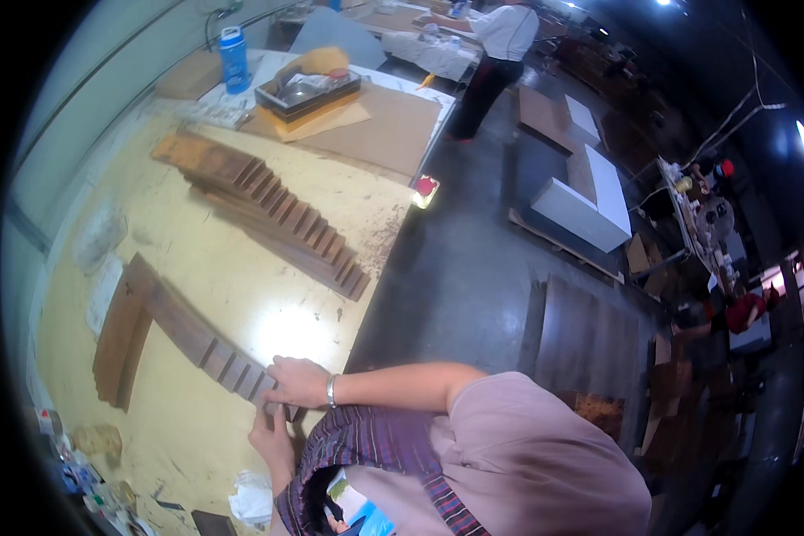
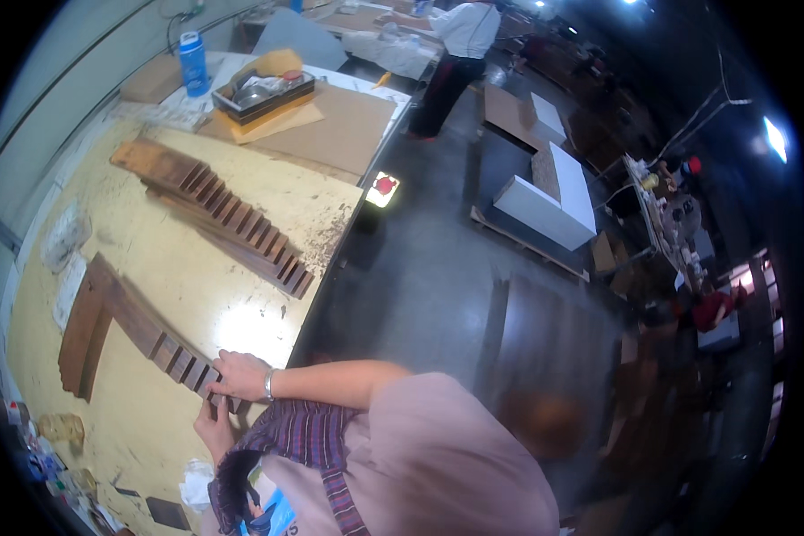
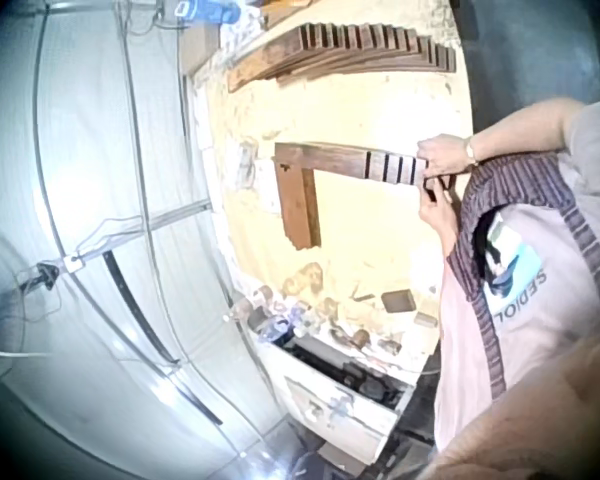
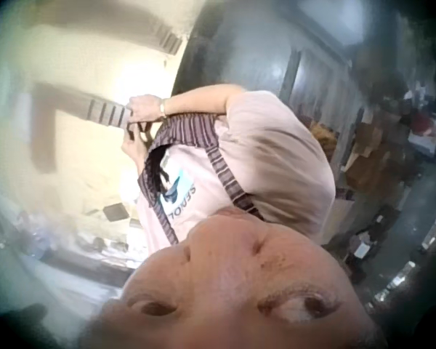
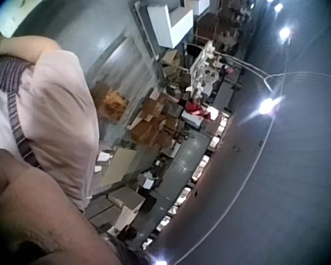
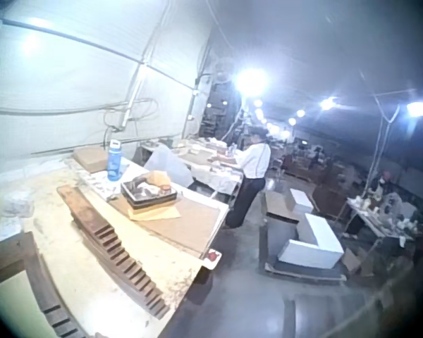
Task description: The person sands the surfaces and edges of wooden blocks with a sanding block, wipes off the dust with a cloth, and stacks the blocks together.
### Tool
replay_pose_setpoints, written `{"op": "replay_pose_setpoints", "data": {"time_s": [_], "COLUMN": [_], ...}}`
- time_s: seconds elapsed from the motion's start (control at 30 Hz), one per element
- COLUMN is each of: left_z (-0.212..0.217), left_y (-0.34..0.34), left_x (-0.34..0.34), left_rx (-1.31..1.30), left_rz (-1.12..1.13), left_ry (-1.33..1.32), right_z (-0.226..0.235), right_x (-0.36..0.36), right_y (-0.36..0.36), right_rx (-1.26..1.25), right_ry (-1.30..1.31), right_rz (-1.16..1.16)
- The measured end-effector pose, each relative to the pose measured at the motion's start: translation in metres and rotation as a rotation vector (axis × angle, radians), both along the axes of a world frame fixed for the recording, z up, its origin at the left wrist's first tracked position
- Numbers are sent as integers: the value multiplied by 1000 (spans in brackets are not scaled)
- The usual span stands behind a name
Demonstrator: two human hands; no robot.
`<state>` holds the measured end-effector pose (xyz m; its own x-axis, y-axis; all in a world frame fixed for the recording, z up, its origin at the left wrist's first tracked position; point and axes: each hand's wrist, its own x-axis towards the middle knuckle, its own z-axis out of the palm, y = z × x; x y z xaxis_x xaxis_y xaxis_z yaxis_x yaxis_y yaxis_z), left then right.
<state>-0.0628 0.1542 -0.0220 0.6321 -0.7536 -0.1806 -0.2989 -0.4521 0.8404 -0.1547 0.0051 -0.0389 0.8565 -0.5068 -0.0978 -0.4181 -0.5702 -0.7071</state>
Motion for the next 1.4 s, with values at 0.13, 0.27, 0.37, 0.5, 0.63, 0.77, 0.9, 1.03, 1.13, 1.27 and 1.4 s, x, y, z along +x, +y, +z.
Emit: {"op": "replay_pose_setpoints", "data": {"time_s": [0.13, 0.27, 0.37, 0.5, 0.63, 0.77, 0.9, 1.03, 1.13, 1.27, 1.4], "left_z": [-33, -30, -28, -47, -33, -19, -20, -24, -20, -16, -26], "left_y": [10, 6, 5, 12, 17, 14, 10, 5, 5, 7, 8], "left_x": [14, 17, 13, 14, 3, -4, -7, -7, -7, -11, -12], "left_rx": [-46, 94, -10, -210, -128, -121, -137, -110, -128, -235, -126], "left_rz": [11, -32, 22, 23, -49, -82, -26, -24, 3, 48, 15], "left_ry": [186, 64, 61, 91, -3, -73, -65, -68, 37, 263, -142], "right_z": [-5, -19, -4, 13, -9, -29, -28, -27, -23, -24, -25], "right_x": [1, 6, 7, -1, -6, -2, 3, 5, 7, 2, -7], "right_y": [11, 7, 3, 3, 13, 15, 15, 10, 8, 2, 6], "right_rx": [18, 15, 44, 120, 11, -48, -37, -47, -2, 87, -62], "right_ry": [-75, -140, -65, -51, -143, -168, -124, -143, -131, -145, -230], "right_rz": [-58, -49, -17, -10, -68, -74, -97, -125, -106, -68, -58]}}
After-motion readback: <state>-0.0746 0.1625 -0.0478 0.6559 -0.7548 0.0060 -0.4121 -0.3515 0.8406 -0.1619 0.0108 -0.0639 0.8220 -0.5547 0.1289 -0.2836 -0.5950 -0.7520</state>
